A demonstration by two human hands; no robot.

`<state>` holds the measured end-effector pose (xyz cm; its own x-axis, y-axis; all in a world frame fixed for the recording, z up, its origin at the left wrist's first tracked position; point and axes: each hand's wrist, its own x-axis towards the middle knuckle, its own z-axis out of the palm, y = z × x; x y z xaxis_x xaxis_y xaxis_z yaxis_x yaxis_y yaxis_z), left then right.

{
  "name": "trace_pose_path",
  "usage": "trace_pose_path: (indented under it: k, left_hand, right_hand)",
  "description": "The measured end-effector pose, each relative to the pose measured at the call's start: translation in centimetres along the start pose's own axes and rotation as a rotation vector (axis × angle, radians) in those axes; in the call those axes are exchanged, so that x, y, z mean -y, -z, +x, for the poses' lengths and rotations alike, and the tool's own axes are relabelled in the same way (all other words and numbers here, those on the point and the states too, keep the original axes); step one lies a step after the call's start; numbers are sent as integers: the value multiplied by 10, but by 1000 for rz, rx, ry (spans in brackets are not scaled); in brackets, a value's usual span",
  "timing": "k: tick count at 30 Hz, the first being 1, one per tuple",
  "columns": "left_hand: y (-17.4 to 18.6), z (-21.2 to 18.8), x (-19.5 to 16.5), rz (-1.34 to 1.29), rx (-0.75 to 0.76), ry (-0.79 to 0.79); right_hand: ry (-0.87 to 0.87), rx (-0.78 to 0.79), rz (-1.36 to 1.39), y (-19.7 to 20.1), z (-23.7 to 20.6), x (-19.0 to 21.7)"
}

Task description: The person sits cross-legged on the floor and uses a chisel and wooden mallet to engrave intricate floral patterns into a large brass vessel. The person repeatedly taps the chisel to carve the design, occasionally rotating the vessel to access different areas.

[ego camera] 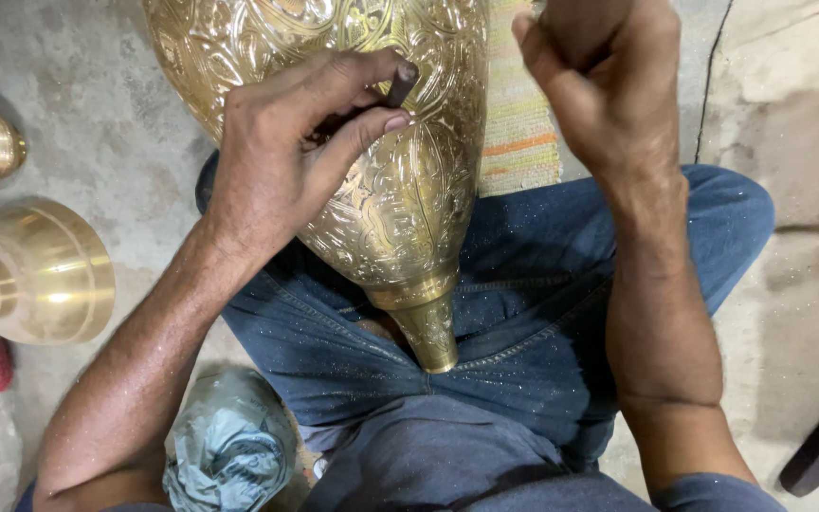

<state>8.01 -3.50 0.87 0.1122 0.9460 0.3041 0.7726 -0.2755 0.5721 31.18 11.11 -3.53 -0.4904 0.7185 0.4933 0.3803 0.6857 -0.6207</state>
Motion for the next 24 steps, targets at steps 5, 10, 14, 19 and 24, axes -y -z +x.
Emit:
trace_pose_path:
  k: [5, 10, 14, 19, 24]
  left_hand:
    - [0, 1, 4, -22, 0, 15]
    - [-1, 4, 6, 37, 9, 45]
    - [2, 5, 3, -7, -6, -25]
    - [5, 3, 0, -38, -19, -54]
    - [4, 3, 2, -31, -22, -45]
  right_hand:
    - [342, 8, -383, 3, -9, -3]
    - [202, -5, -157, -2, -12, -13]
    - [234, 32, -284, -2, -17, -19]
    - [307, -102, -349, -5, -20, -21]
    - [224, -72, -107, -9, -9, -15]
